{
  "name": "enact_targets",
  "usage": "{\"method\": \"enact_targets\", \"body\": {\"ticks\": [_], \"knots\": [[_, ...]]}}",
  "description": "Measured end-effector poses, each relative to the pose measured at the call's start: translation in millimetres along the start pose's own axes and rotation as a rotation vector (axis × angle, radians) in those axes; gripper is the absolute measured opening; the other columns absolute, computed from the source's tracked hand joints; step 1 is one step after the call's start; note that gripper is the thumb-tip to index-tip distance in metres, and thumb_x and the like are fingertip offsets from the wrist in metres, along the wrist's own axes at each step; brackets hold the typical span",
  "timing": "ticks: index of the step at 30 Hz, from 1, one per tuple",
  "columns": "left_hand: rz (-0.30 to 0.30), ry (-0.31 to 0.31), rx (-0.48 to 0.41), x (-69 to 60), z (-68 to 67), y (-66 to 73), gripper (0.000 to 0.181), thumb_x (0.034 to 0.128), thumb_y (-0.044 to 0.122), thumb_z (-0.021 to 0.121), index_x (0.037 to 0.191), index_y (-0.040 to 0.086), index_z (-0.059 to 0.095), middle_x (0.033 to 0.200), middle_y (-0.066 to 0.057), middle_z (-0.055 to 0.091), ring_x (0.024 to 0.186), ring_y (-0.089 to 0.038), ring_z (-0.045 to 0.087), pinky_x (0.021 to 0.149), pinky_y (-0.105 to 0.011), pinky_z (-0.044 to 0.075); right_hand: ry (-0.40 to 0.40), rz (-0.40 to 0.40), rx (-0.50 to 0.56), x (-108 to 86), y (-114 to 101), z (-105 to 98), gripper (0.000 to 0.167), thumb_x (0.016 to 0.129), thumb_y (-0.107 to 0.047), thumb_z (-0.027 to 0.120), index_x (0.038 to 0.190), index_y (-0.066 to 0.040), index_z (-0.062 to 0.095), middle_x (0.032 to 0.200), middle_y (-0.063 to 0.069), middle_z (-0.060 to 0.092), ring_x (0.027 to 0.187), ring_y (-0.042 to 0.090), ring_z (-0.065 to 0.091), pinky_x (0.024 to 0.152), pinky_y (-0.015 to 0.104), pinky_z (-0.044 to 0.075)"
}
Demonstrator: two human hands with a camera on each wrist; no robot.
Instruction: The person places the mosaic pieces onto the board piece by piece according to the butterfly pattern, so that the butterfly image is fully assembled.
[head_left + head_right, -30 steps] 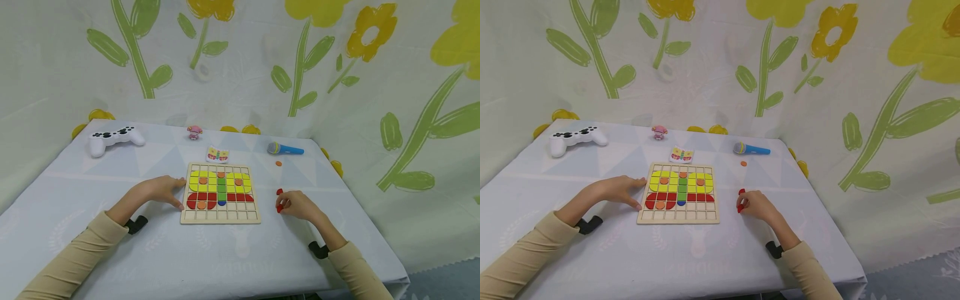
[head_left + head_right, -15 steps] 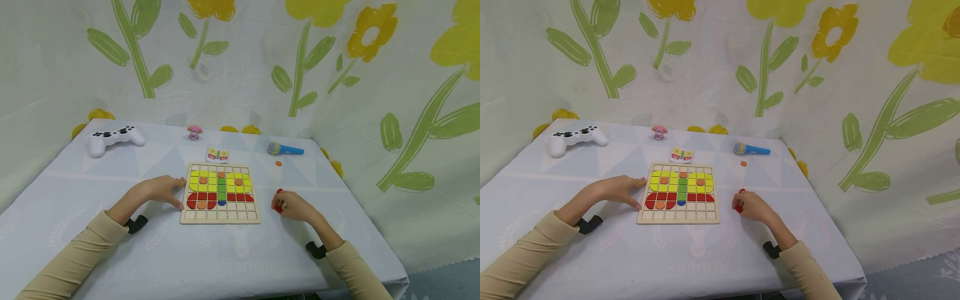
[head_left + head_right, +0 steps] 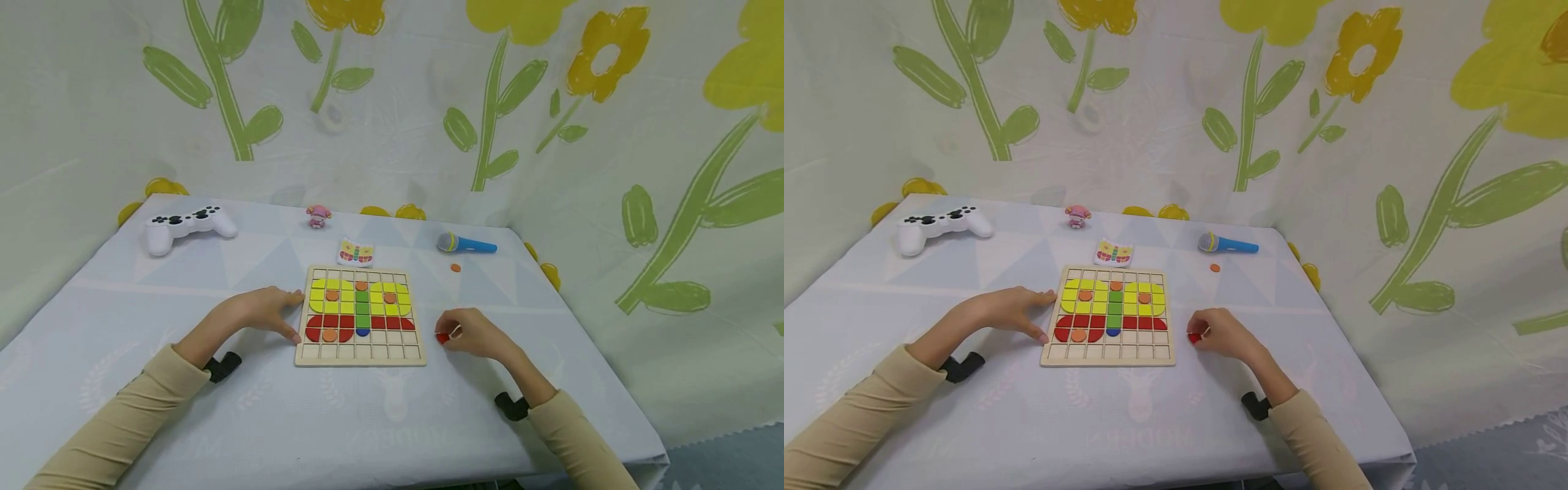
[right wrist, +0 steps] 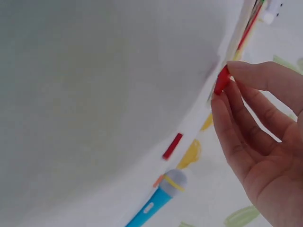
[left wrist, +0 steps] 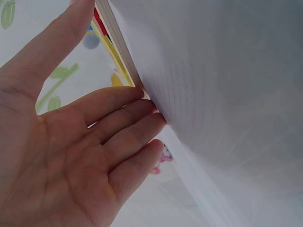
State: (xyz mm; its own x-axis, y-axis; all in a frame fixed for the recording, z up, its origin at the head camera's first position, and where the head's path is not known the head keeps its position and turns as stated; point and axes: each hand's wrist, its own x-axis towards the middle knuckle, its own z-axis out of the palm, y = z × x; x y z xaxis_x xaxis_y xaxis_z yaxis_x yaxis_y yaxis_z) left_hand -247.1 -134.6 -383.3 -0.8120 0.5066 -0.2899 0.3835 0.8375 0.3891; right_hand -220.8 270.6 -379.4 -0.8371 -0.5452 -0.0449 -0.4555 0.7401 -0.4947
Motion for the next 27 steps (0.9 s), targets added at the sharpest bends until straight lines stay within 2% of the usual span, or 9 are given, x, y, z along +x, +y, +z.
{"method": "enact_targets", "body": {"ticks": [7,12,14,19,24,27], "knots": [[-0.005,0.0,-0.005,0.4,0.5,0.0,0.095,0.0736,0.047,0.08,0.144,-0.002,0.04,0.146,-0.024,0.04,0.132,-0.045,0.037,0.102,-0.059,0.036,-0.014,-0.091,0.019,16.3,-15,2,0.017,0.083,-0.001,0.074,0.098,-0.006,0.069,0.092,-0.001,0.067,0.084,0.015,0.061,0.079,0.029,0.055],[-0.006,0.005,-0.006,0.8,1.0,-0.2,0.096,0.0731,0.047,0.081,0.144,-0.002,0.04,0.146,-0.023,0.04,0.132,-0.045,0.037,0.102,-0.058,0.036,-0.036,-0.127,0.027,33.0,-35,10,0.019,0.083,-0.002,0.074,0.101,-0.006,0.071,0.094,-0.001,0.069,0.086,0.014,0.062,0.082,0.032,0.055],[-0.007,0.006,-0.006,1.0,1.3,-0.5,0.095,0.0731,0.048,0.081,0.144,-0.002,0.04,0.146,-0.023,0.04,0.132,-0.044,0.037,0.102,-0.058,0.036,-0.056,-0.131,0.026,39.7,-45,14,0.019,0.084,-0.002,0.074,0.102,-0.006,0.071,0.095,-0.001,0.069,0.087,0.014,0.062,0.083,0.032,0.055],[0.005,0.01,-0.003,0.9,0.8,-0.7,0.095,0.0734,0.048,0.08,0.144,-0.003,0.04,0.147,-0.023,0.039,0.133,-0.045,0.036,0.103,-0.058,0.035,-0.1,-0.145,-0.002,55.4,-63,24,0.02,0.084,-0.004,0.074,0.103,-0.008,0.071,0.096,-0.002,0.069,0.087,0.011,0.062,0.081,0.022,0.052],[0.023,0.018,-0.002,0.2,0.6,-1.3,0.096,0.0735,0.047,0.08,0.144,-0.004,0.04,0.147,-0.024,0.039,0.133,-0.045,0.036,0.104,-0.058,0.034,-0.115,-0.156,-0.033,64.8,-73,30,0.019,0.084,-0.004,0.074,0.102,-0.008,0.071,0.094,-0.003,0.068,0.085,0.012,0.06,0.08,0.02,0.051],[0.028,0.023,-0.001,0.2,1.1,-2.1,0.096,0.0733,0.047,0.08,0.143,-0.004,0.04,0.146,-0.024,0.04,0.133,-0.045,0.036,0.104,-0.058,0.034,-0.122,-0.13,-0.054,68.0,-76,33,0.019,0.084,-0.005,0.075,0.102,-0.008,0.071,0.092,-0.003,0.068,0.084,0.012,0.059,0.079,0.019,0.051]]}}
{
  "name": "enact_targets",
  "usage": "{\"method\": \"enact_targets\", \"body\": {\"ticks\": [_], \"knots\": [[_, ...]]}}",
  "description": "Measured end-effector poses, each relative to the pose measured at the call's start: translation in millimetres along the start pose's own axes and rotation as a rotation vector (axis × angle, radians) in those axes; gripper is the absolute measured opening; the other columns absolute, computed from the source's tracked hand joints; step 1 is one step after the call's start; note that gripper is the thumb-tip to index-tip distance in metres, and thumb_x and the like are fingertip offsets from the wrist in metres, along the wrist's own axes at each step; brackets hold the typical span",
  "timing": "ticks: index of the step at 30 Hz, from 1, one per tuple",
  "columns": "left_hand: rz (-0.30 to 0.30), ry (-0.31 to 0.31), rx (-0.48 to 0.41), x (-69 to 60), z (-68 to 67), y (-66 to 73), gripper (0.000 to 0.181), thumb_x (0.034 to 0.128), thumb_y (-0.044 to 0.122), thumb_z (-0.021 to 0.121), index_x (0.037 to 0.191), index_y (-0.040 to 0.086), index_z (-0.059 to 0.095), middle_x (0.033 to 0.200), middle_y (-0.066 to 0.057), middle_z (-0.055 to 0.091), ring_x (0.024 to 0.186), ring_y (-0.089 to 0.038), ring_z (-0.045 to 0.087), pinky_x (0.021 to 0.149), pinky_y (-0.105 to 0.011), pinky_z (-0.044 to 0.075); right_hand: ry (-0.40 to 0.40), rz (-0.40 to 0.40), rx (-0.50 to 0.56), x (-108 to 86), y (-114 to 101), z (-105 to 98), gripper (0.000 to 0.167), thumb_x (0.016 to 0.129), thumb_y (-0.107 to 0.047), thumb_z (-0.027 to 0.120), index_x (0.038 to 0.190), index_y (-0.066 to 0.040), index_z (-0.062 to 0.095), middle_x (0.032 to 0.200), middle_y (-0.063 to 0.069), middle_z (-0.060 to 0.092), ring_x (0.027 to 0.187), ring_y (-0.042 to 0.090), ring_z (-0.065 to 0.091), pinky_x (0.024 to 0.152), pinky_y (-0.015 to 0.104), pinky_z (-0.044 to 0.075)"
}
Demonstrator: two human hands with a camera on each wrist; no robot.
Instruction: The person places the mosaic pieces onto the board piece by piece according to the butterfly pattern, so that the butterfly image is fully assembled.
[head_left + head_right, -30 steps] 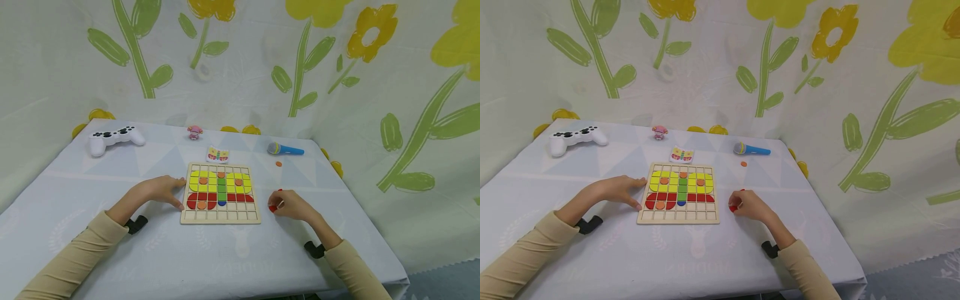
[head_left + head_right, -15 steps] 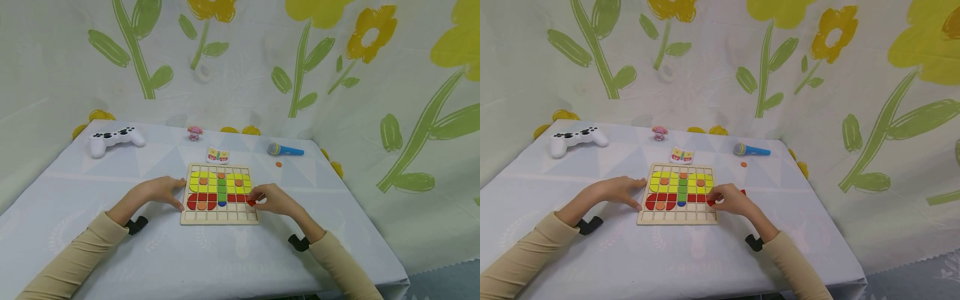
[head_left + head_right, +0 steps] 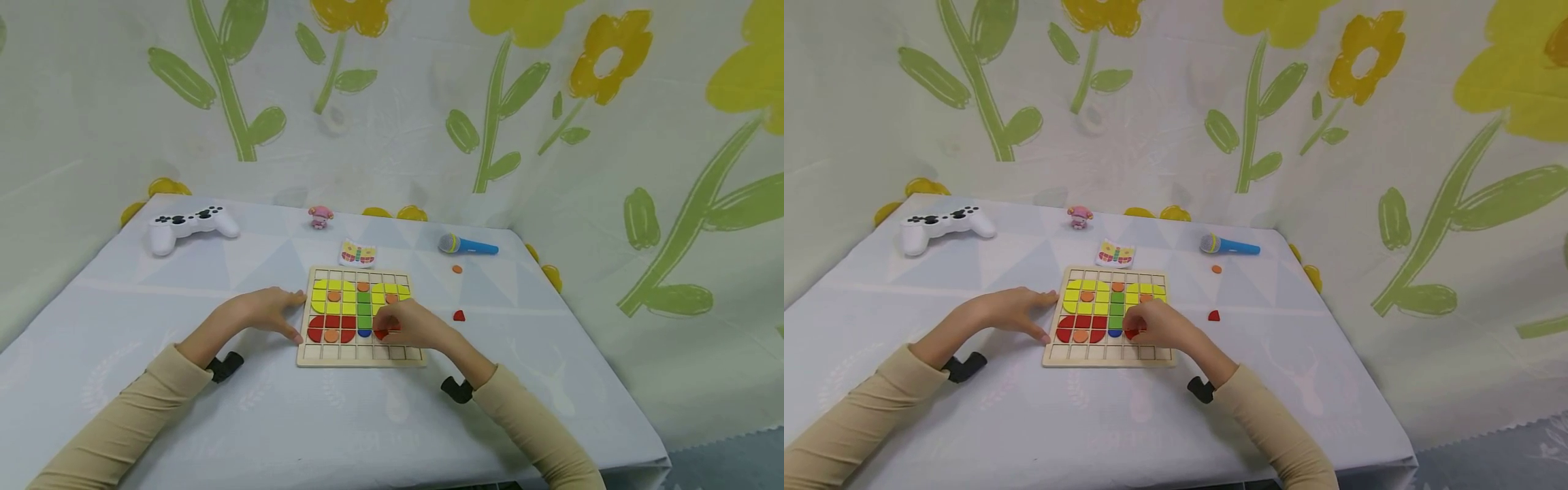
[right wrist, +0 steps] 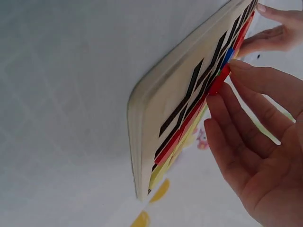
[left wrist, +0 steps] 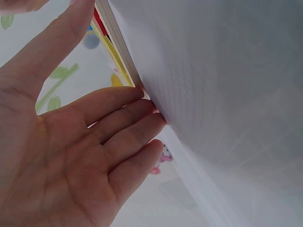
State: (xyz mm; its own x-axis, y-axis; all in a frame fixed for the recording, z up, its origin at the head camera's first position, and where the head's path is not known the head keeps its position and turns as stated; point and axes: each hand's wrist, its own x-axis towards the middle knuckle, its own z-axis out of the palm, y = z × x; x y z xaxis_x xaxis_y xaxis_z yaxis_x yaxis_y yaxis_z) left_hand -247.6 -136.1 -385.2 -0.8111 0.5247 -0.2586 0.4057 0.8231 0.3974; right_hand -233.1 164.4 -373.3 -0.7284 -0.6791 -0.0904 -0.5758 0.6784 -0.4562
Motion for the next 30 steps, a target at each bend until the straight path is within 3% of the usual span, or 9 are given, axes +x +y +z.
{"method": "enact_targets", "body": {"ticks": [9,20,26,30], "knots": [[-0.005,-0.001,-0.007,0.2,0.1,0.3,0.096,0.0733,0.047,0.08,0.144,-0.004,0.04,0.146,-0.024,0.039,0.133,-0.045,0.035,0.104,-0.058,0.034,0.018,0.039,-0.007,-2.2,0,0,0.017,0.083,-0.007,0.076,0.098,-0.01,0.071,0.087,-0.003,0.066,0.08,0.013,0.057,0.074,0.024,0.051],[-0.004,-0.001,-0.001,-0.7,-1.1,1.9,0.094,0.0741,0.046,0.08,0.143,-0.004,0.04,0.147,-0.024,0.039,0.133,-0.045,0.035,0.104,-0.058,0.034,0.043,0.072,0.007,2.3,-1,5,0.008,0.082,-0.006,0.076,0.087,-0.009,0.071,0.076,-0.005,0.063,0.072,0.013,0.057,0.066,0.02,0.051],[0.001,-0.01,0.007,-1.1,-1.7,3.5,0.093,0.0741,0.045,0.081,0.143,-0.004,0.041,0.147,-0.024,0.039,0.133,-0.045,0.035,0.104,-0.058,0.034,0.075,0.063,-0.015,-3.4,4,0,0.009,0.083,-0.008,0.076,0.091,-0.009,0.074,0.079,-0.006,0.065,0.073,0.011,0.058,0.068,0.02,0.052],[-0.001,-0.018,0.003,-2.0,-2.4,3.7,0.093,0.0746,0.044,0.081,0.143,-0.005,0.041,0.147,-0.024,0.039,0.133,-0.045,0.035,0.105,-0.058,0.033,0.122,0.099,-0.042,-9.4,15,-12,0.013,0.083,-0.01,0.076,0.096,-0.008,0.073,0.086,-0.003,0.067,0.081,0.015,0.059,0.073,0.024,0.052]]}}
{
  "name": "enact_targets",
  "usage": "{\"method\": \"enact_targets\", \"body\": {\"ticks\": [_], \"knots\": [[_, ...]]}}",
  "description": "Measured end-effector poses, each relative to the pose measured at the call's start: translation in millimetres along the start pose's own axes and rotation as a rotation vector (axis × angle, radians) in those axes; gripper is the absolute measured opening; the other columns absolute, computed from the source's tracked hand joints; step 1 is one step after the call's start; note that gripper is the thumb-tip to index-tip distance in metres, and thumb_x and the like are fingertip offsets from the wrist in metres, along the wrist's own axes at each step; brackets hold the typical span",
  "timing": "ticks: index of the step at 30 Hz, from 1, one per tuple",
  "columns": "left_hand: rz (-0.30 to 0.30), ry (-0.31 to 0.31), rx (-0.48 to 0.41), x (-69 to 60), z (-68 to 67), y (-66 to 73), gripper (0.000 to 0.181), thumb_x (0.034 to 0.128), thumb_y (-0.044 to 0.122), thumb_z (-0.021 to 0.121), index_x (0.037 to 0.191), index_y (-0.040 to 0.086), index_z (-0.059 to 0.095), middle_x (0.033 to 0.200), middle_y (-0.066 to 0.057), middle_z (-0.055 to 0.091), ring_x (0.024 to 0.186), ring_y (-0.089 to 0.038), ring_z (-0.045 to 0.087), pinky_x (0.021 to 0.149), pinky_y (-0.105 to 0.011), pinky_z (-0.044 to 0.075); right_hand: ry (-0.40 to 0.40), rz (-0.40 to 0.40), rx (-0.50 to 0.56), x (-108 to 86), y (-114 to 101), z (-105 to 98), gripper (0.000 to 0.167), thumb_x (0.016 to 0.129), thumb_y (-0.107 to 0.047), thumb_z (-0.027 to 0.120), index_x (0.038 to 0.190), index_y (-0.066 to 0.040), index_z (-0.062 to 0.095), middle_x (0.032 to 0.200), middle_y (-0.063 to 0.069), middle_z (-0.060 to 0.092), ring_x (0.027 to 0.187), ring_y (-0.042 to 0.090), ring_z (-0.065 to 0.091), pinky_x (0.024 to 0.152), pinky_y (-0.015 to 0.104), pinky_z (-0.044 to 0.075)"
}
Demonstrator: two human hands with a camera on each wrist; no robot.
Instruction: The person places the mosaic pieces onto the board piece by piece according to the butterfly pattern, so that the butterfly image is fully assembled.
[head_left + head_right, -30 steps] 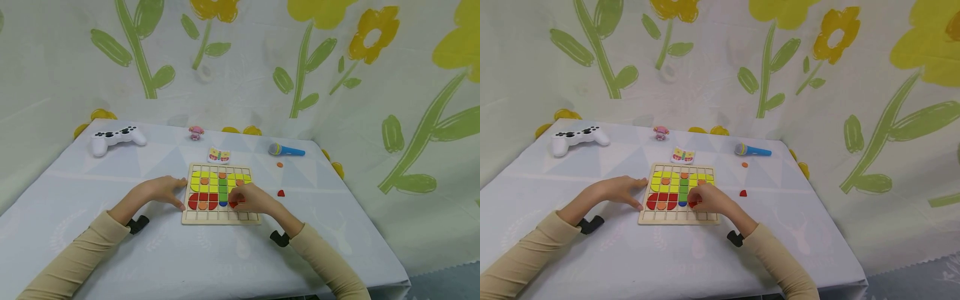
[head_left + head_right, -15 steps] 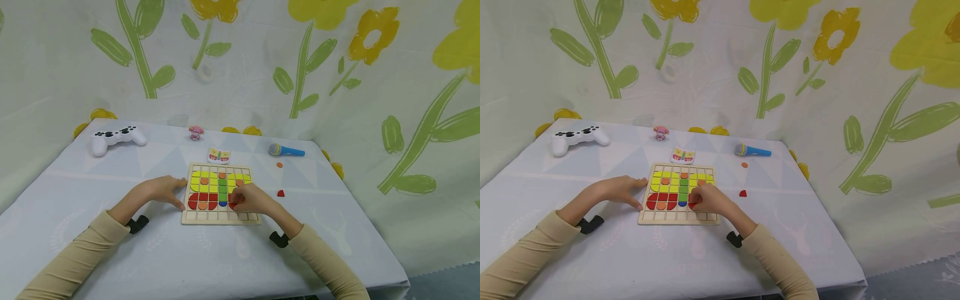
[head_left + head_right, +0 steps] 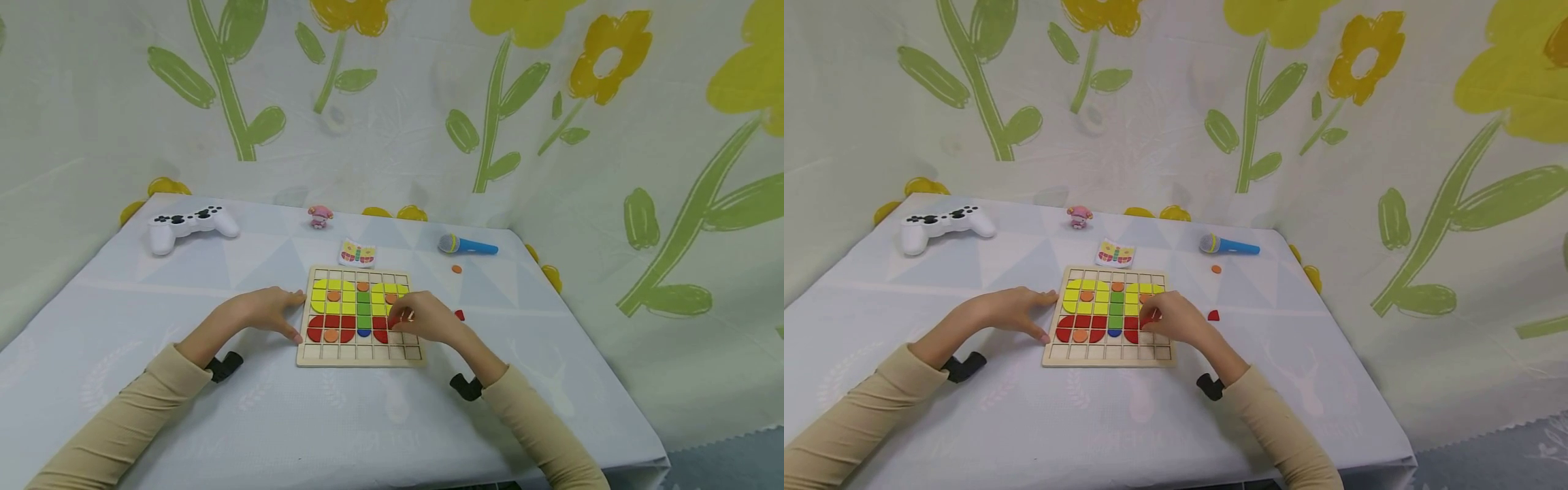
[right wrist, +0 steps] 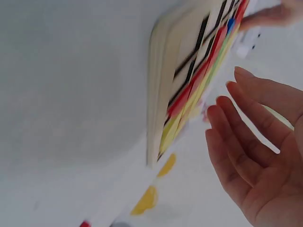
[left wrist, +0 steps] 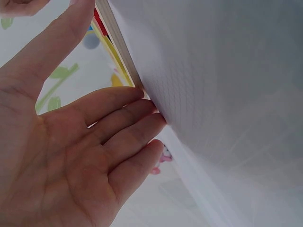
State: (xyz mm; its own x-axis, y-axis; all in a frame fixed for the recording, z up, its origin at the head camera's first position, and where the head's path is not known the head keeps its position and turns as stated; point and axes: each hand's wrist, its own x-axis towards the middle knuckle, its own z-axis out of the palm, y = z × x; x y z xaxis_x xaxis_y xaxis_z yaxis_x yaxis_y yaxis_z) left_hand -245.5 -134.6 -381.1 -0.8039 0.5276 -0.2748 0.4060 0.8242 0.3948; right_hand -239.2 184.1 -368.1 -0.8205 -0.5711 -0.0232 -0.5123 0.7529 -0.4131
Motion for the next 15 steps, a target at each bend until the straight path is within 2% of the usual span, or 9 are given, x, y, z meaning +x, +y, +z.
{"method": "enact_targets", "body": {"ticks": [7,15], "knots": [[-0.015,0.0,-0.01,0.2,0.7,-1.7,0.093,0.0751,0.044,0.08,0.144,-0.004,0.04,0.148,-0.023,0.038,0.133,-0.044,0.035,0.105,-0.057,0.033,0.078,0.044,-0.079,-1.1,42,-25,0.02,0.083,-0.008,0.076,0.102,-0.002,0.071,0.098,0.008,0.07,0.091,0.025,0.062,0.079,0.033,0.053],[-0.01,0.002,-0.005,1.4,0.8,-0.2,0.093,0.0749,0.044,0.08,0.144,-0.004,0.04,0.147,-0.024,0.039,0.133,-0.045,0.036,0.104,-0.058,0.034,0.086,0.185,-0.066,4.5,91,-46,0.023,0.085,-0.007,0.073,0.107,0.001,0.07,0.103,0.014,0.067,0.098,0.031,0.062,0.083,0.039,0.053]]}}
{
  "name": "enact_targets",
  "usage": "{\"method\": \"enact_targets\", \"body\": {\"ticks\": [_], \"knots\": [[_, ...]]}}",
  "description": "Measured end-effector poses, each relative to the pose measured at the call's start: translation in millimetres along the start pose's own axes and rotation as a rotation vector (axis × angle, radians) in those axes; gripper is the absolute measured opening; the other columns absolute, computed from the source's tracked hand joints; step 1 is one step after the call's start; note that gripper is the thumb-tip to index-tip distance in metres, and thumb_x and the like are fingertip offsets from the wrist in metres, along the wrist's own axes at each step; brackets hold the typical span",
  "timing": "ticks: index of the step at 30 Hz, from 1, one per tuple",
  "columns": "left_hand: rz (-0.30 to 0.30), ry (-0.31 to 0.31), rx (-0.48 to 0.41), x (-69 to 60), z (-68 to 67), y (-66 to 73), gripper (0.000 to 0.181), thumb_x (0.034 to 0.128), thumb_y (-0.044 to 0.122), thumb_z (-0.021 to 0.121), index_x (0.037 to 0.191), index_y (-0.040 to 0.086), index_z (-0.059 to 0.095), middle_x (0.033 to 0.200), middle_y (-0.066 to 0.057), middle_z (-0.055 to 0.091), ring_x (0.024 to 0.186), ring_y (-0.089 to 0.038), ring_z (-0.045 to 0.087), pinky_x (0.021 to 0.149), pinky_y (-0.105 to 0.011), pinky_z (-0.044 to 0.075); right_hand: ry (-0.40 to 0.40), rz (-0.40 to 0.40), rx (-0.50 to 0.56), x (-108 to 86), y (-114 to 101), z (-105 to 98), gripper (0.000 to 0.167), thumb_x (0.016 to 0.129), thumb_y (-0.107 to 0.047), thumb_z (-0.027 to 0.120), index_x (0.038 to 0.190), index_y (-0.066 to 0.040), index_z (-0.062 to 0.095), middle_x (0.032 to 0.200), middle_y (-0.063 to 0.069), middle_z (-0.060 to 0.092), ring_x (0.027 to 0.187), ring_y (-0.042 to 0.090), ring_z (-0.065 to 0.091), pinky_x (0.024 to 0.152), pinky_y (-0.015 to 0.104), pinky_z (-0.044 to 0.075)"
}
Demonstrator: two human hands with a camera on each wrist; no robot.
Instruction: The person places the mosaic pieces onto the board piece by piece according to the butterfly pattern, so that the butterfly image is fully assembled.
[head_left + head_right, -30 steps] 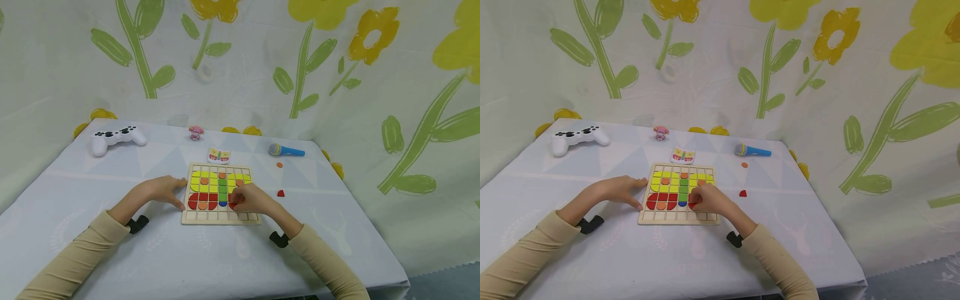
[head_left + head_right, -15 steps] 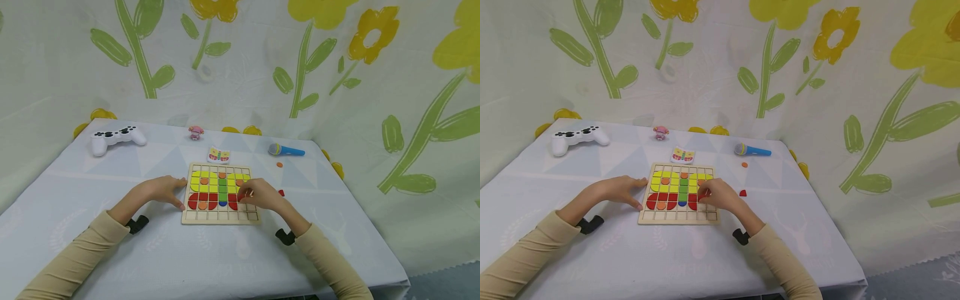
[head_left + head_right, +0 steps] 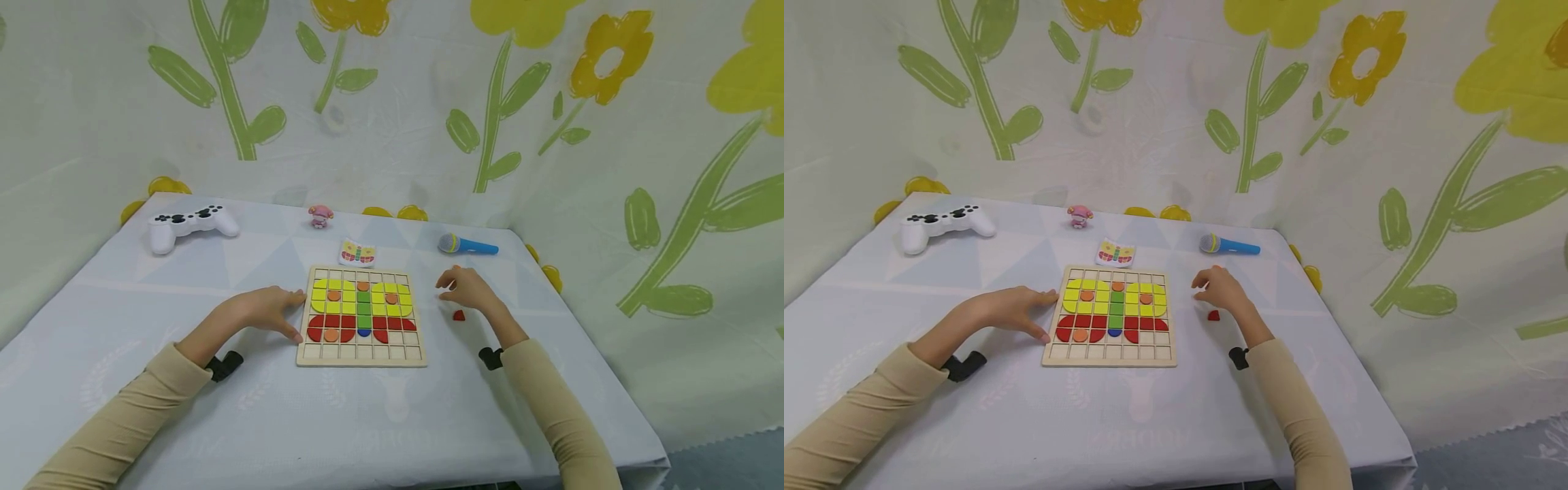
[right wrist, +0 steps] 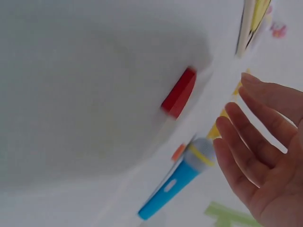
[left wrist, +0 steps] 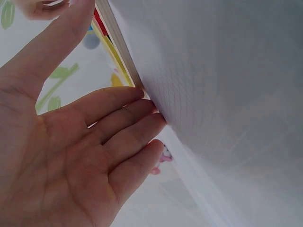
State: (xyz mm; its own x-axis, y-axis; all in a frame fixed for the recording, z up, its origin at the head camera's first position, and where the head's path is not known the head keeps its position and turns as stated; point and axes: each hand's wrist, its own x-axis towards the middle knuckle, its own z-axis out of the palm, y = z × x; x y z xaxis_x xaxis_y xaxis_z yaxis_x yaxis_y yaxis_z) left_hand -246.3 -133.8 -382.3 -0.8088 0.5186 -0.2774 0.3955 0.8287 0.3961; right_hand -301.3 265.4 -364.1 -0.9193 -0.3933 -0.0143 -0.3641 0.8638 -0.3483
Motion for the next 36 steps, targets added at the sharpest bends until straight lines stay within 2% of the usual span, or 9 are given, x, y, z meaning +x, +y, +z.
{"method": "enact_targets", "body": {"ticks": [7,13,21,25,29,32,36], "knots": [[-0.016,-0.011,-0.006,-1.2,-0.5,1.6,0.094,0.075,0.045,0.08,0.144,-0.003,0.039,0.148,-0.023,0.038,0.133,-0.044,0.035,0.104,-0.058,0.034,-0.022,0.111,0.041,20.1,32,-10,0.028,0.087,-0.007,0.07,0.112,0.003,0.066,0.113,0.02,0.065,0.106,0.035,0.06,0.086,0.043,0.052],[-0.014,-0.011,-0.007,-0.6,1.3,1.8,0.094,0.075,0.046,0.08,0.144,-0.003,0.039,0.148,-0.023,0.038,0.133,-0.044,0.035,0.104,-0.058,0.034,-0.026,0.182,0.069,30.8,48,-15,0.031,0.089,-0.006,0.067,0.118,0.006,0.062,0.12,0.024,0.06,0.11,0.038,0.055,0.089,0.045,0.05],[-0.006,-0.008,-0.006,0.2,1.4,0.4,0.094,0.0751,0.046,0.079,0.145,-0.003,0.039,0.148,-0.023,0.038,0.134,-0.044,0.035,0.104,-0.058,0.034,-0.032,0.268,0.082,40.3,66,-11,0.043,0.093,-0.008,0.063,0.134,0.0,0.052,0.137,0.023,0.047,0.123,0.038,0.046,0.1,0.05,0.041],[-0.005,0.0,-0.01,-1.3,0.1,-0.5,0.094,0.075,0.046,0.08,0.144,-0.003,0.039,0.148,-0.023,0.038,0.133,-0.044,0.035,0.105,-0.058,0.034,-0.028,0.258,0.073,43.3,68,-8,0.041,0.094,-0.007,0.061,0.133,0.002,0.053,0.132,0.022,0.052,0.118,0.036,0.049,0.097,0.048,0.044],[-0.012,0.001,-0.008,-0.3,0.4,-1.5,0.094,0.0748,0.046,0.08,0.145,-0.003,0.039,0.148,-0.023,0.038,0.133,-0.044,0.036,0.104,-0.058,0.034,-0.014,0.235,0.07,42.5,69,-7,0.028,0.093,-0.006,0.062,0.119,0.002,0.06,0.119,0.021,0.058,0.106,0.034,0.054,0.09,0.045,0.048],[-0.024,-0.003,-0.01,0.3,0.8,-3.0,0.095,0.0746,0.047,0.08,0.145,-0.001,0.039,0.148,-0.022,0.038,0.132,-0.043,0.036,0.103,-0.058,0.035,-0.018,0.242,0.065,42.2,69,-8,0.021,0.094,-0.011,0.063,0.111,0.001,0.062,0.112,0.019,0.06,0.099,0.031,0.055,0.086,0.042,0.048],[-0.023,-0.007,-0.007,1.0,1.2,-2.8,0.095,0.0743,0.048,0.08,0.145,-0.001,0.039,0.148,-0.022,0.039,0.132,-0.043,0.037,0.103,-0.058,0.036,-0.033,0.271,0.059,40.0,72,-8,0.023,0.094,-0.019,0.064,0.108,-0.001,0.061,0.104,0.015,0.059,0.094,0.027,0.054,0.083,0.038,0.047]]}}
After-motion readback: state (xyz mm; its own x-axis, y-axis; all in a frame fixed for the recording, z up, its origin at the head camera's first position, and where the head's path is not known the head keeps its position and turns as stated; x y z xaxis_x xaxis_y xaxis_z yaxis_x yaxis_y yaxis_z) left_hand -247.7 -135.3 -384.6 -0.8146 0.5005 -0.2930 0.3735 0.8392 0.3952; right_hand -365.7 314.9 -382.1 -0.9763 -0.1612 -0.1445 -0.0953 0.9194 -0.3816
